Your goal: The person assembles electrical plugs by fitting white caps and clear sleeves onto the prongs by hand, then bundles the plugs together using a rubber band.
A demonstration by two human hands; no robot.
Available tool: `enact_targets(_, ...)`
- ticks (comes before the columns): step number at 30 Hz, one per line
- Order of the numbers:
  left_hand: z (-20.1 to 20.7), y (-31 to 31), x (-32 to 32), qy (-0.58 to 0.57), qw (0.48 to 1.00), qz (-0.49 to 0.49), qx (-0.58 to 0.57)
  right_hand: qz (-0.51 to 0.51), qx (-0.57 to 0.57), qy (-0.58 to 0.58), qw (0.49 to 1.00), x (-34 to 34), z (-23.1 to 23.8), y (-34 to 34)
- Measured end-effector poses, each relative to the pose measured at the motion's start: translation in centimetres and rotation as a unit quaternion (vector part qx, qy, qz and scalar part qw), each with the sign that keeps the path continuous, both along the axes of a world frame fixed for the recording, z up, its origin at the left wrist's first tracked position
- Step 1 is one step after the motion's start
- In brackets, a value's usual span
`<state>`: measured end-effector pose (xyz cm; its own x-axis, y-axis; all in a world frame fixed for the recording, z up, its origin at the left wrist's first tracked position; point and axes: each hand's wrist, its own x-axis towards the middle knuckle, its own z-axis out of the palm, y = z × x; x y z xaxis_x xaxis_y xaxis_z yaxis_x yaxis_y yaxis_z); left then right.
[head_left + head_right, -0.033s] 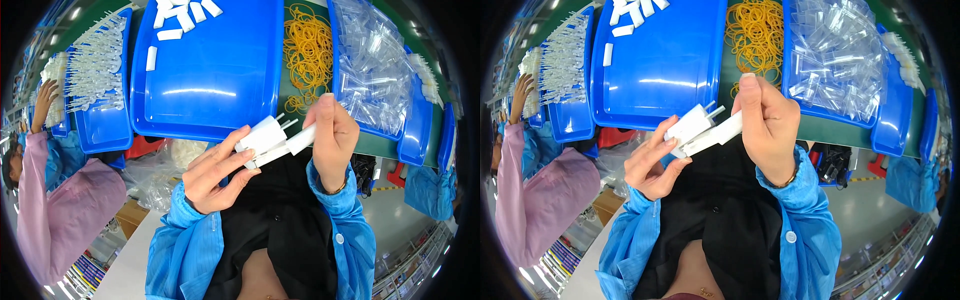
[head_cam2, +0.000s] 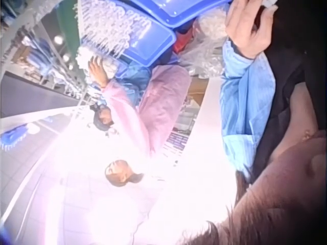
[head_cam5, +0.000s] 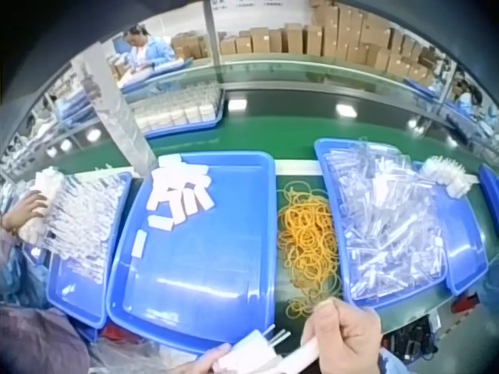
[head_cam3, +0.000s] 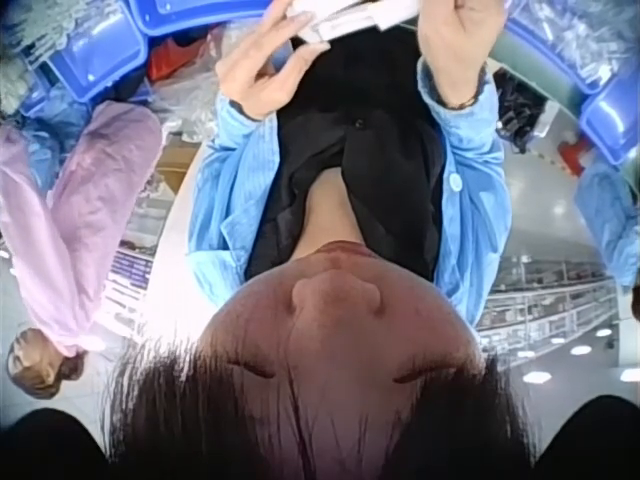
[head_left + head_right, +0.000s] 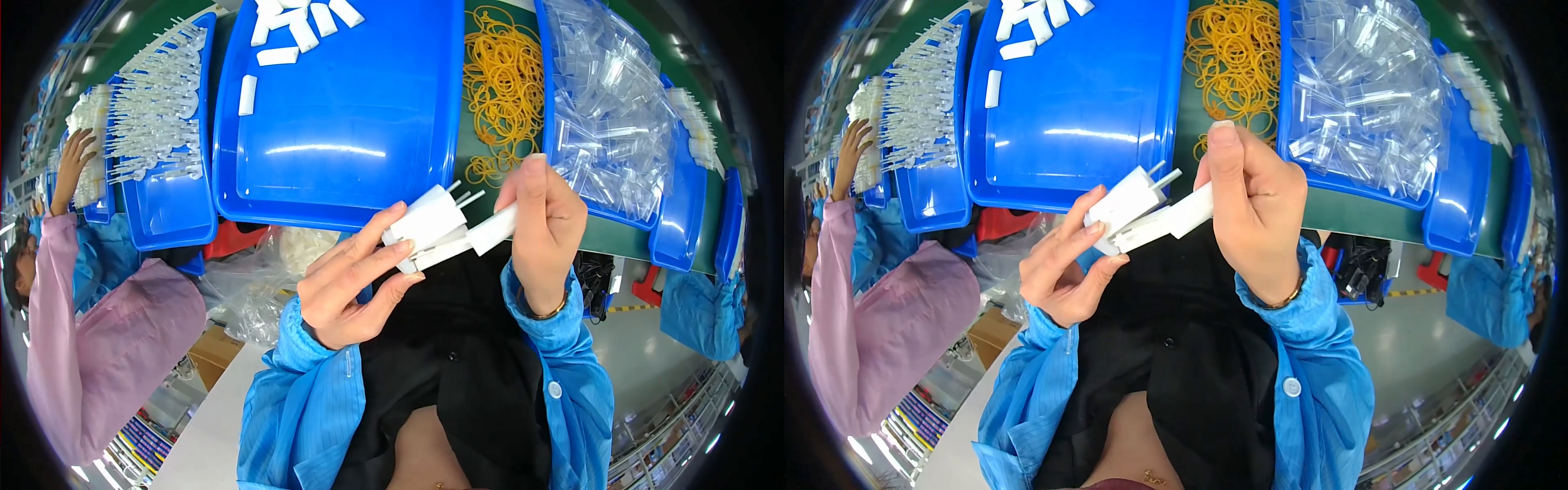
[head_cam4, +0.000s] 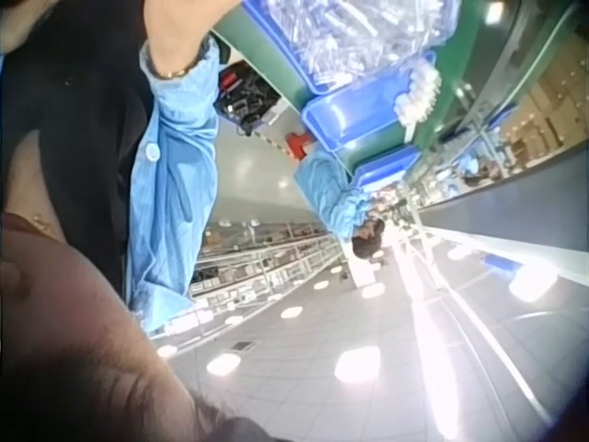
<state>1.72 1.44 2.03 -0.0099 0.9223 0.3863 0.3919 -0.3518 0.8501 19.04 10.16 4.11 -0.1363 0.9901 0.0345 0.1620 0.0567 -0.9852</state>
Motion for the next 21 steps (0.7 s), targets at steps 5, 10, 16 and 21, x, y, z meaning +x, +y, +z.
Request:
enact_targets(5, 0.18, -0.09, -0.01, 0.010, 1.000, -0.013, -0.001, -0.007, -0.003, -0.013, 1.000, -0.19, -0.16, -0.10)
enact_targets(10, 0.15, -0.08, 0.06, 0.019, 0.999, -0.031, 0.006, -0.063, 0.089, -0.098, 0.989, -0.35, -0.58, -0.21)
enact_targets(16, -0.07, -0.27, 0.26, 0.028, 1.000, 0.008, 0.008, -0.004, -0.025, 0.050, 0.998, 0.03, -0.43, 0.13)
enact_targets(21, 0.16, -0.11, 0.26, 0.024, 0.999, -0.021, 0.012, -0.057, 0.012, -0.030, 0.998, -0.34, -0.57, -0.46)
